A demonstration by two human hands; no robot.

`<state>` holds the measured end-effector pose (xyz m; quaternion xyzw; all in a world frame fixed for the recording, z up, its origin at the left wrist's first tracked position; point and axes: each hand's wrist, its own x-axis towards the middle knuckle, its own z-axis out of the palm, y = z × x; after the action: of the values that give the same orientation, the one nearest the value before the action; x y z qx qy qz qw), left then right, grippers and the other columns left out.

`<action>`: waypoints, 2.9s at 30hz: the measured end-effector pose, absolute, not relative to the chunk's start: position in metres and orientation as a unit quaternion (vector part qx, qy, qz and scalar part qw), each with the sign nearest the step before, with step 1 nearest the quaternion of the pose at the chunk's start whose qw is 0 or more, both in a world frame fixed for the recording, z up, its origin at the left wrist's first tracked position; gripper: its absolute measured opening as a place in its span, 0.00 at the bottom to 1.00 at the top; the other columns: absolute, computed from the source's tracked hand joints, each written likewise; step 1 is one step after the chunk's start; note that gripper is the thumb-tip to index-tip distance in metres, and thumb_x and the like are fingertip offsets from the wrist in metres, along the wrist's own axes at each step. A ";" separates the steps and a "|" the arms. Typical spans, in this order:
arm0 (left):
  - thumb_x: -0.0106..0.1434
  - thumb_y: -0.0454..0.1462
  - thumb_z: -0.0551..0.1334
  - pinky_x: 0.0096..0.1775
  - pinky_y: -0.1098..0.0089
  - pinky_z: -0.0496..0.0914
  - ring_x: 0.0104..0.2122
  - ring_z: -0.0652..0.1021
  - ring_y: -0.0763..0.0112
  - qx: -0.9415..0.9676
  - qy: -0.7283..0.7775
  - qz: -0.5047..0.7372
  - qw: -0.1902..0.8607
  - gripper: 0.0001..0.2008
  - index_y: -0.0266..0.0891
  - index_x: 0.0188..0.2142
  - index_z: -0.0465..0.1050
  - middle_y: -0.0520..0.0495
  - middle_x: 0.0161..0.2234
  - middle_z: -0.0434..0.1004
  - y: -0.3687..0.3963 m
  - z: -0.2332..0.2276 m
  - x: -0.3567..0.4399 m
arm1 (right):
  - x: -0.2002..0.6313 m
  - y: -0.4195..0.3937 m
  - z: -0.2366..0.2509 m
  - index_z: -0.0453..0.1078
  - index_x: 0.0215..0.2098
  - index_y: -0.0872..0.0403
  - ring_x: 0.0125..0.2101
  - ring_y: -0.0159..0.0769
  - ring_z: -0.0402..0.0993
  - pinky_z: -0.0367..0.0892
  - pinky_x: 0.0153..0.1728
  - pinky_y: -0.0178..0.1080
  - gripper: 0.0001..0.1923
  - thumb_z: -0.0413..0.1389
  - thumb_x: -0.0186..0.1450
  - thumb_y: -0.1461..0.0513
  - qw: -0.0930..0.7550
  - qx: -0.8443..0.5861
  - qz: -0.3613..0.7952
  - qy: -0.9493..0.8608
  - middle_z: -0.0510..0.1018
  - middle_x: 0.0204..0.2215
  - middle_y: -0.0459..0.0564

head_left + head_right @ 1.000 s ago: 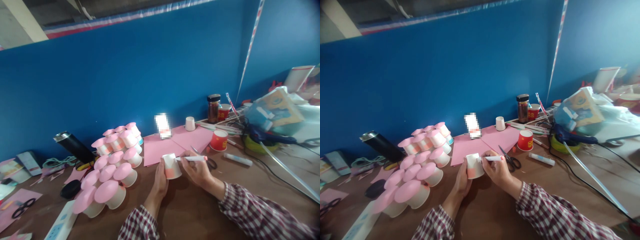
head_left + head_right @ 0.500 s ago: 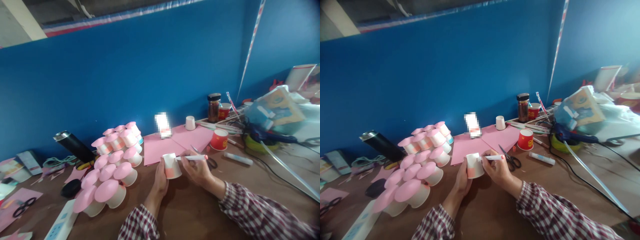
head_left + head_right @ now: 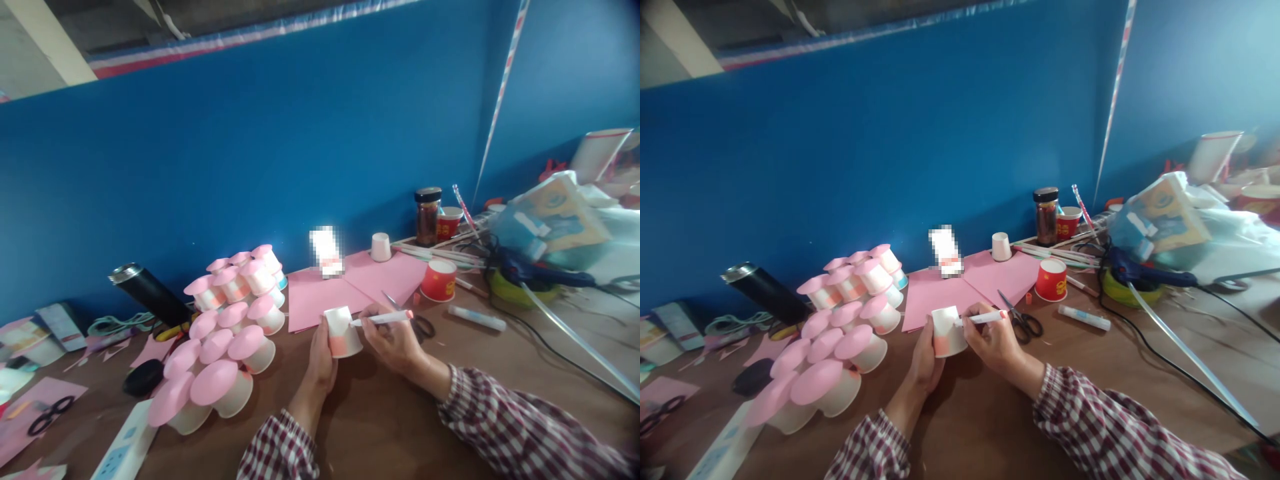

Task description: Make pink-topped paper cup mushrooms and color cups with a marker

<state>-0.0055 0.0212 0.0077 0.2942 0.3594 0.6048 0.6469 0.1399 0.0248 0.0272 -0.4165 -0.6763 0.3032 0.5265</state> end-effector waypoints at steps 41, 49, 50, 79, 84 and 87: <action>0.59 0.53 0.55 0.48 0.62 0.63 0.41 0.75 0.61 0.327 0.386 0.603 0.617 0.24 0.33 0.36 0.74 0.42 0.37 0.78 0.019 0.013 -0.003 | 0.138 0.020 0.031 0.68 0.36 0.54 0.27 0.33 0.72 0.68 0.29 0.33 0.05 0.52 0.63 0.63 0.543 -0.392 0.211 -0.712 0.76 0.28 0.48; 0.60 0.52 0.55 0.51 0.63 0.62 0.44 0.74 0.62 0.321 0.374 0.606 0.624 0.23 0.34 0.39 0.74 0.42 0.41 0.78 0.021 0.009 -0.004 | 0.139 0.022 0.028 0.67 0.34 0.54 0.24 0.32 0.71 0.67 0.25 0.32 0.05 0.51 0.64 0.62 0.541 -0.404 0.227 -0.702 0.73 0.25 0.47; 0.60 0.52 0.55 0.51 0.63 0.62 0.44 0.74 0.62 0.320 0.372 0.606 0.625 0.24 0.34 0.39 0.74 0.42 0.41 0.77 0.021 0.009 -0.004 | 0.139 0.022 0.029 0.67 0.34 0.54 0.22 0.31 0.70 0.67 0.24 0.32 0.05 0.51 0.64 0.61 0.538 -0.407 0.230 -0.701 0.73 0.24 0.47; 0.60 0.52 0.56 0.53 0.61 0.61 0.48 0.73 0.59 0.310 0.371 0.611 0.628 0.24 0.33 0.42 0.74 0.41 0.45 0.77 0.022 0.007 -0.003 | 0.138 0.022 0.028 0.67 0.34 0.54 0.25 0.33 0.72 0.68 0.25 0.32 0.05 0.51 0.64 0.61 0.553 -0.407 0.293 -0.665 0.74 0.26 0.48; 0.60 0.52 0.55 0.53 0.61 0.61 0.47 0.73 0.59 0.322 0.367 0.607 0.627 0.24 0.32 0.41 0.74 0.41 0.44 0.77 0.022 0.007 -0.003 | 0.138 0.022 0.026 0.67 0.34 0.54 0.25 0.32 0.71 0.68 0.26 0.32 0.05 0.51 0.64 0.62 0.554 -0.404 0.277 -0.673 0.74 0.26 0.48; 0.60 0.52 0.55 0.53 0.61 0.61 0.46 0.73 0.60 0.324 0.360 0.606 0.631 0.25 0.32 0.42 0.73 0.41 0.43 0.77 0.022 0.007 -0.003 | 0.138 0.022 0.025 0.67 0.35 0.54 0.25 0.32 0.70 0.68 0.28 0.33 0.04 0.52 0.63 0.63 0.558 -0.400 0.259 -0.679 0.74 0.27 0.48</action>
<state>-0.0031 0.0224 0.0073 0.3240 0.3596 0.6062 0.6310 0.1382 0.0225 0.0252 -0.3999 -0.6794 0.2585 0.5583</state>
